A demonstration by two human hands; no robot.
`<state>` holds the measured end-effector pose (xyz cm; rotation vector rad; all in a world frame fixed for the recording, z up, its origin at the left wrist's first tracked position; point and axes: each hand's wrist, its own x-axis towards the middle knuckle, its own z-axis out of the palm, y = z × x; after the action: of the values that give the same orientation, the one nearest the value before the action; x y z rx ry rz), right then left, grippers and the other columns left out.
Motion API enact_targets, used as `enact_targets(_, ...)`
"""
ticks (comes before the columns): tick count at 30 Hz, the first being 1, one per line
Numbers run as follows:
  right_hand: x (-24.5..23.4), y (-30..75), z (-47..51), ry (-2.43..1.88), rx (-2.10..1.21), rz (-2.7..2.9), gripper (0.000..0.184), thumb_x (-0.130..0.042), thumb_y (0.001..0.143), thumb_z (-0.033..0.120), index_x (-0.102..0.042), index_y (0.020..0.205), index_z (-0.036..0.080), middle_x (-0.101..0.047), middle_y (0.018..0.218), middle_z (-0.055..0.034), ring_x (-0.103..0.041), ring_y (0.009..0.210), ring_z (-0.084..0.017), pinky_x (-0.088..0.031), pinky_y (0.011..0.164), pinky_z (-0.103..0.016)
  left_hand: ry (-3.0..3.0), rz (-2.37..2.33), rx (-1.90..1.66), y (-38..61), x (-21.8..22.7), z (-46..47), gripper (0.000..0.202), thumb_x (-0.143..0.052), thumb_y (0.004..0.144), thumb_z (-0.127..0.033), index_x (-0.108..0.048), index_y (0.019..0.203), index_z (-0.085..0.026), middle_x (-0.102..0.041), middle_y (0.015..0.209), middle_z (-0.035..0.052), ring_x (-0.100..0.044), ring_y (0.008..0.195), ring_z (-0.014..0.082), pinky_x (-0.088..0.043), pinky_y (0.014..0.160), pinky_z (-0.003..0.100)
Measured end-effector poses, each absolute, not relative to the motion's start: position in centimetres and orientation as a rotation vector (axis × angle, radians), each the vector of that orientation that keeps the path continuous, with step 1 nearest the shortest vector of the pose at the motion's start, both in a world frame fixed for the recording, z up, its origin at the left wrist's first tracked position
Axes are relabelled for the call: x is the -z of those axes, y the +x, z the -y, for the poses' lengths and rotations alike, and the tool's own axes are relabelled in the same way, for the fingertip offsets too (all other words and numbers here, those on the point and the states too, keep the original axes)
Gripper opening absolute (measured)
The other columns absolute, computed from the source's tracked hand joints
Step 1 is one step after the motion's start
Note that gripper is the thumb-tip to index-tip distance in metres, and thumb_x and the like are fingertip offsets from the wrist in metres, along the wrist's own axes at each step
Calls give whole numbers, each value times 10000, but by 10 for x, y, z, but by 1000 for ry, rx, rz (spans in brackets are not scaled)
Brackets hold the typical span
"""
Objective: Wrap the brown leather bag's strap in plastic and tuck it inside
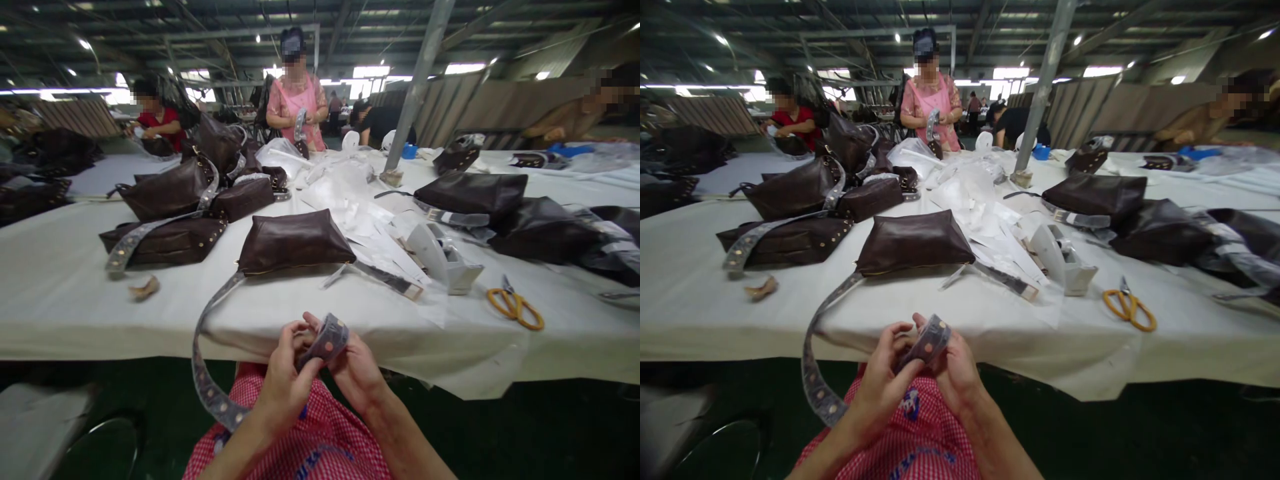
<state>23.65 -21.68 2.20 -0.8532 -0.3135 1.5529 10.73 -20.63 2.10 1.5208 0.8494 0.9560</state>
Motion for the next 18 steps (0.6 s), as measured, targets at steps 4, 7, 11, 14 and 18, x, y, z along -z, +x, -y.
enact_targets(4, -22, 236, 221, -773, -1712, 240, 368, -688, 691, 289, -714, 1019, 122, -720, 972, -85, -637, 911, -210, -499, 820, -302, 1595, -740, -893, 99, -24, 203, 419, -539, 824, -110, -464, 1219, -225, -676, 1139, 52, -633, 1017, 179, -455, 938, 310)
enact_targets(7, -20, 233, 223, -716, -1827, 220, 312, -657, 697, 290, -732, 943, 112, -724, 941, -91, -633, 931, -219, -486, 873, -319, 1636, -658, -840, 94, -27, 200, 467, -570, 778, -68, -543, 1217, -225, -649, 1191, 46, -602, 1087, 187, -424, 977, 295)
enact_targets(11, -13, 228, 223, -841, -1700, 268, 363, -675, 666, 354, -732, 929, 111, -717, 954, -87, -620, 957, -221, -466, 907, -313, 1403, -660, -887, 97, -26, 200, 335, -620, 747, -105, -637, 1073, -182, -694, 1041, 38, -634, 970, 167, -462, 884, 257)
enact_targets(14, -6, 227, 226, -996, -1521, 459, 426, -639, 746, 442, -701, 1012, 116, -700, 1008, -94, -615, 968, -229, -477, 891, -338, 1100, -731, -851, 103, -25, 200, 142, -696, 694, -180, -643, 819, -138, -684, 724, 3, -626, 660, 115, -477, 643, 205)
enact_targets(18, 3, 242, 237, -1284, -829, 917, 329, -556, 881, 405, -652, 1113, 192, -660, 1100, -92, -614, 966, -220, -508, 855, -372, 774, -735, -769, 105, -26, 192, 307, -794, 600, -239, -612, 819, -125, -706, 675, 30, -656, 599, 141, -501, 600, 227)
